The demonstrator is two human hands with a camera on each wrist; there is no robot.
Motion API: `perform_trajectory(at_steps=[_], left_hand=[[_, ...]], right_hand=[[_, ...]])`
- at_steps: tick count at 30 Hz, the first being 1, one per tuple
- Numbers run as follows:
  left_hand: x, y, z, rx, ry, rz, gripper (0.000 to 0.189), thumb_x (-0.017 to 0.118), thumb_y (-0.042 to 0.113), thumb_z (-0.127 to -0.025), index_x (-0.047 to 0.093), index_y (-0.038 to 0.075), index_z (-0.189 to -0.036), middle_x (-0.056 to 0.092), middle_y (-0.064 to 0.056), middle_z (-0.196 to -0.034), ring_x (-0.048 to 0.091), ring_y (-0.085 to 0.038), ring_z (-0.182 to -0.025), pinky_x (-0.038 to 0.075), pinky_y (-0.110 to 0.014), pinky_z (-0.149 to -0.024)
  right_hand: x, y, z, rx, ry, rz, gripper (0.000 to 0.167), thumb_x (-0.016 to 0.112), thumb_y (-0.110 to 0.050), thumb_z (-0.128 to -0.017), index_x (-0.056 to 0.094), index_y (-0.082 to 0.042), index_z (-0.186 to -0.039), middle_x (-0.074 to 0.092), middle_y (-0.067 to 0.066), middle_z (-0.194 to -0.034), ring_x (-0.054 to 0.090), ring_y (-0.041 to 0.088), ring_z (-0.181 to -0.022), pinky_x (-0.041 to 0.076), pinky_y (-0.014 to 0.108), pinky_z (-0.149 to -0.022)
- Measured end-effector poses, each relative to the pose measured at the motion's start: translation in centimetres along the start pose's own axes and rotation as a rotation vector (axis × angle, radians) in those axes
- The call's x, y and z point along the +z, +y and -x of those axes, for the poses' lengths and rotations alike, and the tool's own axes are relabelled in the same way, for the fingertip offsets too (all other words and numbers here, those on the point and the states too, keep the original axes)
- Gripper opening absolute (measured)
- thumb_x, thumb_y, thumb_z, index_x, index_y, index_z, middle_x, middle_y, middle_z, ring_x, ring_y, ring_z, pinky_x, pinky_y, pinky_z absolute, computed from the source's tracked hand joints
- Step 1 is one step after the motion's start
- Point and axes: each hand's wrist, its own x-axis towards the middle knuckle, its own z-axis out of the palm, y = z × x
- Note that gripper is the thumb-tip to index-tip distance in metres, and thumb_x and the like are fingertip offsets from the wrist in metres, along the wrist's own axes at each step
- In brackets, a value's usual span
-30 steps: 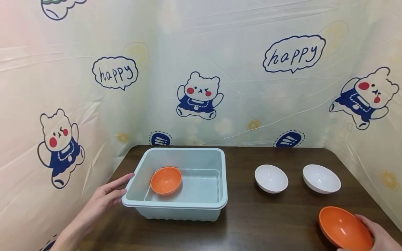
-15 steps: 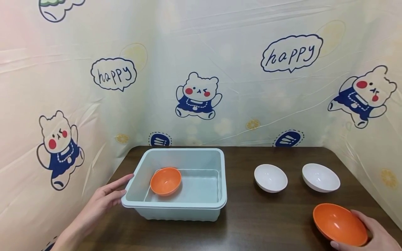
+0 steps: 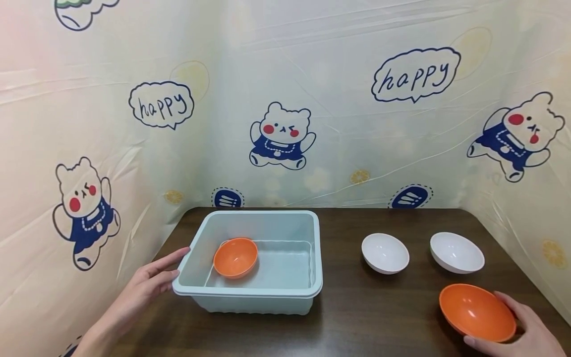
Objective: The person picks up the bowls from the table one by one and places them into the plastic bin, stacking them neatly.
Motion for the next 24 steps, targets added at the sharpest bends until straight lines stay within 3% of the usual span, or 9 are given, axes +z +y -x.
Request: perform_trajectory(at_steps=[8, 12, 15, 18, 19, 24], left_hand=[[0.1, 0.1, 0.2, 0.006, -0.001, 0.006, 0.055, 0.052, 0.009, -0.110, 0.036, -0.005, -0.161, 0.035, -0.025, -0.165, 0.067, -0.016, -0.118, 0.057, -0.029, -0.092], [0.1, 0.2, 0.3, 0.007, -0.005, 0.013, 0.056, 0.052, 0.010, -0.109, 0.035, -0.005, -0.161, 0.034, -0.025, -0.165, 0.067, -0.016, -0.119, 0.057, -0.028, -0.093], [0.1, 0.2, 0.2, 0.003, -0.002, 0.014, 0.056, 0.052, 0.010, -0.109, 0.036, -0.004, -0.161, 0.034, -0.024, -0.166, 0.066, -0.016, -0.120, 0.057, -0.028, -0.093], [0.1, 0.2, 0.2, -0.003, -0.001, 0.011, 0.056, 0.052, 0.010, -0.109, 0.036, -0.004, -0.161, 0.034, -0.023, -0.166, 0.066, -0.017, -0.120, 0.056, -0.028, -0.094], [0.1, 0.3, 0.2, -0.005, -0.001, 0.009, 0.056, 0.052, 0.011, -0.110, 0.036, -0.003, -0.161, 0.034, -0.023, -0.166, 0.066, -0.017, -0.120, 0.056, -0.029, -0.094], [0.0, 0.2, 0.1, -0.011, -0.004, 0.000, 0.057, 0.052, 0.012, -0.110, 0.035, -0.002, -0.162, 0.033, -0.023, -0.166, 0.067, -0.019, -0.121, 0.057, -0.030, -0.094]], right_hand=[[-1.2, -2.0, 0.3, -0.025, 0.004, -0.103, 0.123, 0.097, -0.049, -0.071, 0.033, 0.014, -0.153, 0.040, 0.043, -0.135, 0.049, 0.056, -0.109, 0.039, 0.018, -0.058], [-1.9, -3.0, 0.3, -0.048, -0.006, -0.170, 0.113, 0.095, -0.043, -0.077, 0.033, 0.014, -0.153, 0.039, 0.043, -0.136, 0.049, 0.054, -0.108, 0.034, 0.011, -0.055], [-2.4, -3.6, 0.1, -0.079, -0.015, -0.232, 0.106, 0.093, -0.038, -0.081, 0.033, 0.013, -0.154, 0.040, 0.043, -0.136, 0.057, 0.015, -0.096, 0.036, 0.009, -0.056], [-2.6, -3.9, 0.1, -0.128, -0.005, -0.282, 0.103, 0.092, -0.032, -0.083, 0.032, 0.012, -0.154, 0.041, 0.041, -0.136, 0.038, -0.018, -0.081, 0.038, 0.007, -0.058], [-2.6, -4.0, 0.1, -0.138, -0.005, -0.290, 0.103, 0.092, -0.031, -0.083, 0.032, 0.011, -0.155, 0.041, 0.041, -0.137, 0.028, -0.023, -0.079, 0.039, 0.007, -0.058], [-2.9, -4.5, -0.3, -0.143, -0.029, -0.282, 0.104, 0.090, -0.034, -0.086, 0.028, 0.009, -0.158, 0.039, 0.040, -0.142, 0.027, -0.019, -0.087, 0.039, 0.009, -0.059]])
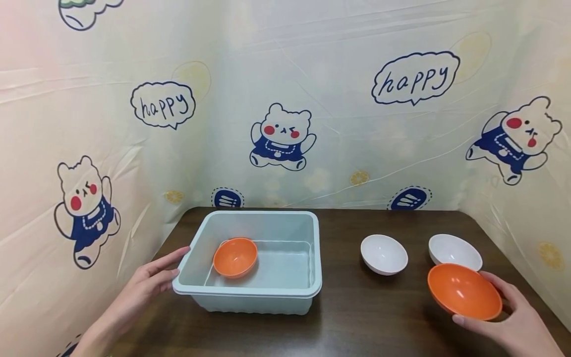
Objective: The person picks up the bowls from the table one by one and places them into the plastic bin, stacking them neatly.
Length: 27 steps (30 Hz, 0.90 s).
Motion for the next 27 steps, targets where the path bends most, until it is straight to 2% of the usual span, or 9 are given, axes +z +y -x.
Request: perform_trajectory(at_steps=[4, 7, 8, 11, 13, 14, 17, 21, 27], left_hand=[[-0.1, 0.0, 0.0, -0.002, -0.004, -0.002, 0.057, 0.052, 0.011, -0.110, 0.035, -0.003, -0.162, 0.033, -0.024, -0.167, 0.067, -0.020, -0.120, 0.057, -0.030, -0.094], [-0.1, 0.0, 0.0, 0.000, -0.005, -0.002, 0.057, 0.052, 0.011, -0.110, 0.035, -0.003, -0.162, 0.032, -0.024, -0.166, 0.067, -0.019, -0.120, 0.057, -0.030, -0.094], [-0.1, 0.1, 0.0, 0.002, -0.005, -0.001, 0.056, 0.051, 0.010, -0.109, 0.035, -0.003, -0.162, 0.032, -0.024, -0.166, 0.067, -0.020, -0.120, 0.057, -0.030, -0.094], [-0.1, 0.1, 0.0, 0.005, -0.007, 0.002, 0.056, 0.051, 0.009, -0.109, 0.035, -0.003, -0.162, 0.032, -0.025, -0.166, 0.067, -0.020, -0.120, 0.057, -0.031, -0.094], [-0.1, 0.1, 0.0, 0.003, -0.008, 0.004, 0.056, 0.050, 0.009, -0.109, 0.034, -0.003, -0.162, 0.032, -0.025, -0.166, 0.067, -0.021, -0.120, 0.057, -0.031, -0.094], [-0.1, 0.0, 0.0, 0.001, -0.008, 0.007, 0.056, 0.050, 0.009, -0.109, 0.034, -0.003, -0.162, 0.032, -0.025, -0.166, 0.067, -0.021, -0.119, 0.057, -0.031, -0.094], [0.0, 0.0, 0.0, -0.003, -0.008, 0.006, 0.056, 0.051, 0.009, -0.110, 0.034, -0.003, -0.162, 0.033, -0.025, -0.166, 0.067, -0.022, -0.119, 0.057, -0.030, -0.094], [-0.1, -0.1, 0.0, -0.013, -0.004, -0.003, 0.056, 0.051, 0.009, -0.109, 0.035, -0.003, -0.162, 0.034, -0.025, -0.166, 0.067, -0.022, -0.119, 0.057, -0.031, -0.094], [-0.2, 0.0, 0.0, -0.008, -0.008, -0.006, 0.056, 0.051, 0.010, -0.109, 0.035, -0.003, -0.162, 0.033, -0.025, -0.166, 0.068, -0.025, -0.119, 0.057, -0.031, -0.094]], right_hand=[[-0.3, -0.5, -0.4, -0.003, -0.025, 0.014, 0.105, 0.089, -0.035, -0.087, 0.027, 0.010, -0.158, 0.038, 0.041, -0.143, 0.038, -0.003, -0.094, 0.038, 0.011, -0.059], [-0.5, -0.9, -0.6, -0.020, -0.063, 0.029, 0.105, 0.088, -0.036, -0.088, 0.026, 0.011, -0.158, 0.037, 0.042, -0.143, 0.047, 0.023, -0.103, 0.037, 0.011, -0.060], [-0.6, -1.0, -0.7, -0.024, -0.076, 0.032, 0.104, 0.088, -0.036, -0.088, 0.026, 0.011, -0.158, 0.037, 0.043, -0.143, 0.046, 0.025, -0.103, 0.038, 0.011, -0.060], [-0.8, -1.2, -0.9, -0.051, -0.093, 0.032, 0.104, 0.088, -0.035, -0.088, 0.027, 0.011, -0.157, 0.038, 0.043, -0.142, 0.045, 0.007, -0.100, 0.041, 0.010, -0.061], [-0.9, -1.4, -1.0, -0.072, -0.090, 0.028, 0.102, 0.089, -0.033, -0.088, 0.028, 0.011, -0.157, 0.039, 0.042, -0.142, 0.037, -0.008, -0.093, 0.042, 0.010, -0.062], [-1.0, -1.5, -1.1, -0.079, -0.088, 0.031, 0.102, 0.089, -0.033, -0.087, 0.028, 0.010, -0.157, 0.040, 0.042, -0.142, 0.034, -0.010, -0.091, 0.041, 0.010, -0.062], [-1.1, -2.0, -1.3, -0.094, -0.094, 0.045, 0.104, 0.089, -0.034, -0.087, 0.027, 0.010, -0.158, 0.039, 0.043, -0.143, 0.045, 0.008, -0.102, 0.039, 0.010, -0.062], [-1.4, -2.8, -1.6, -0.110, -0.127, 0.068, 0.107, 0.089, -0.036, -0.087, 0.025, 0.009, -0.160, 0.036, 0.043, -0.146, 0.044, 0.042, -0.111, 0.038, 0.009, -0.062], [-1.6, -4.3, -2.2, -0.135, -0.184, 0.056, 0.107, 0.088, -0.036, -0.088, 0.023, 0.008, -0.161, 0.035, 0.042, -0.148, 0.042, 0.051, -0.114, 0.042, 0.009, -0.064]])
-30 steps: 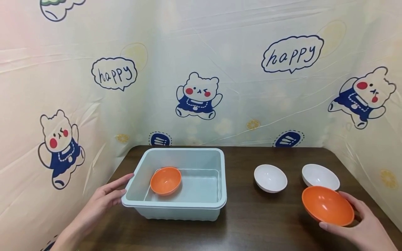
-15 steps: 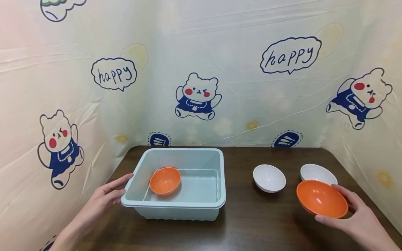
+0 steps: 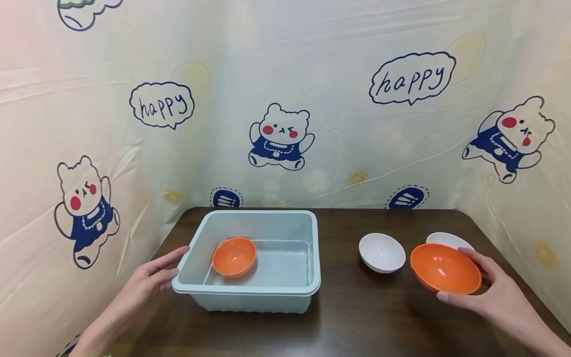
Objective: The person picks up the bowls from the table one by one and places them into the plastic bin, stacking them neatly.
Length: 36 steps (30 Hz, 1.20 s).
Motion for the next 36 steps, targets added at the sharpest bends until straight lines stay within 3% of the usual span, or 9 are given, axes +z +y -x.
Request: perform_trajectory(at_steps=[9, 17, 24, 30, 32, 36], left_hand=[[0.0, 0.0, 0.0, 0.005, -0.001, 0.005, 0.056, 0.052, 0.011, -0.110, 0.035, -0.002, -0.162, 0.033, -0.024, -0.166, 0.067, -0.024, -0.121, 0.057, -0.031, -0.094], [0.0, 0.1, 0.0, 0.006, 0.004, 0.001, 0.056, 0.052, 0.011, -0.110, 0.036, -0.003, -0.161, 0.033, -0.025, -0.166, 0.067, -0.023, -0.119, 0.057, -0.030, -0.093], [0.0, 0.1, 0.0, 0.016, 0.006, 0.008, 0.056, 0.052, 0.010, -0.109, 0.036, -0.003, -0.161, 0.034, -0.025, -0.165, 0.067, -0.023, -0.119, 0.057, -0.029, -0.093], [0.0, 0.0, -0.1, 0.024, 0.005, 0.012, 0.056, 0.052, 0.010, -0.109, 0.036, -0.004, -0.161, 0.034, -0.024, -0.165, 0.067, -0.021, -0.119, 0.057, -0.030, -0.093], [0.0, 0.0, -0.1, 0.024, 0.004, 0.011, 0.056, 0.053, 0.010, -0.109, 0.036, -0.004, -0.161, 0.034, -0.025, -0.165, 0.067, -0.022, -0.119, 0.057, -0.030, -0.093], [0.0, 0.0, -0.1, 0.015, 0.000, 0.009, 0.056, 0.052, 0.011, -0.109, 0.035, -0.003, -0.161, 0.034, -0.026, -0.165, 0.068, -0.023, -0.117, 0.058, -0.030, -0.092]], right_hand=[[-0.1, -2.8, -0.7, -0.035, -0.067, 0.001, 0.109, 0.086, -0.037, -0.089, 0.019, 0.007, -0.162, 0.036, 0.041, -0.146, 0.045, 0.052, -0.115, 0.048, 0.018, -0.066], [0.3, -4.8, -1.3, -0.133, -0.053, -0.037, 0.098, 0.089, -0.030, -0.086, 0.032, -0.001, -0.160, 0.047, 0.030, -0.144, 0.058, 0.022, -0.100, 0.057, 0.024, -0.069], [0.6, -6.3, -2.1, -0.163, -0.079, -0.063, 0.099, 0.089, -0.030, -0.086, 0.031, -0.003, -0.161, 0.044, 0.030, -0.147, 0.052, 0.040, -0.114, 0.058, 0.025, -0.070], [1.0, -7.4, -2.6, -0.198, -0.082, -0.075, 0.100, 0.091, -0.031, -0.084, 0.033, -0.004, -0.161, 0.044, 0.028, -0.147, 0.052, 0.043, -0.116, 0.059, 0.027, -0.069], [1.0, -7.6, -2.8, -0.213, -0.081, -0.076, 0.100, 0.091, -0.031, -0.083, 0.034, -0.004, -0.161, 0.045, 0.027, -0.147, 0.053, 0.040, -0.115, 0.059, 0.027, -0.070], [1.0, -8.1, -3.1, -0.257, -0.066, -0.081, 0.096, 0.092, -0.028, -0.082, 0.038, -0.007, -0.159, 0.048, 0.022, -0.145, 0.056, 0.016, -0.109, 0.058, 0.025, -0.073]])
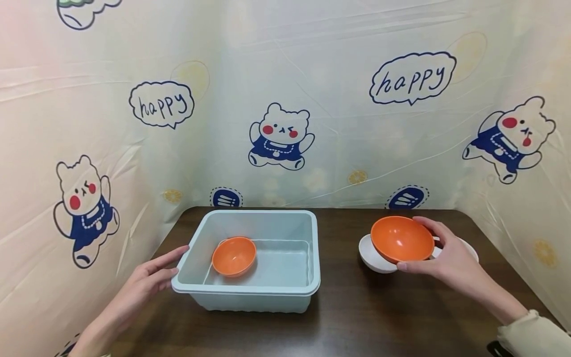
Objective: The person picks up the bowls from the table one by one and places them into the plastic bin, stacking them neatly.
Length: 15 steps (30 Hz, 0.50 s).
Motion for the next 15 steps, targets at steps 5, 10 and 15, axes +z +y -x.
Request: perform_trajectory(at_steps=[5, 10, 15], left_hand=[[0.0, -0.1, 0.1, -0.012, -0.003, 0.001, 0.057, 0.052, 0.011, -0.110, 0.035, -0.003, -0.162, 0.033, -0.026, -0.166, 0.068, -0.023, -0.117, 0.058, -0.030, -0.093], [-0.1, -0.1, 0.1, -0.010, -0.003, 0.000, 0.056, 0.052, 0.011, -0.110, 0.035, -0.003, -0.162, 0.034, -0.025, -0.166, 0.068, -0.023, -0.117, 0.058, -0.030, -0.092], [-0.1, -0.1, -0.1, -0.010, -0.002, -0.002, 0.056, 0.052, 0.012, -0.110, 0.035, -0.002, -0.162, 0.034, -0.024, -0.166, 0.067, -0.024, -0.120, 0.058, -0.031, -0.093]], right_hand=[[0.0, -0.6, -0.6, -0.042, -0.003, -0.009, 0.092, 0.091, -0.024, -0.083, 0.040, -0.007, -0.158, 0.051, 0.020, -0.145, 0.052, -0.004, -0.102, 0.055, 0.022, -0.075], [0.2, -1.5, -1.2, -0.048, -0.020, -0.003, 0.095, 0.091, -0.025, -0.083, 0.038, -0.005, -0.160, 0.051, 0.022, -0.147, 0.052, 0.007, -0.110, 0.055, 0.021, -0.078], [0.5, -2.6, -1.8, -0.036, -0.052, -0.009, 0.098, 0.089, -0.029, -0.085, 0.034, -0.005, -0.162, 0.047, 0.025, -0.151, 0.051, 0.035, -0.122, 0.054, 0.021, -0.079]])
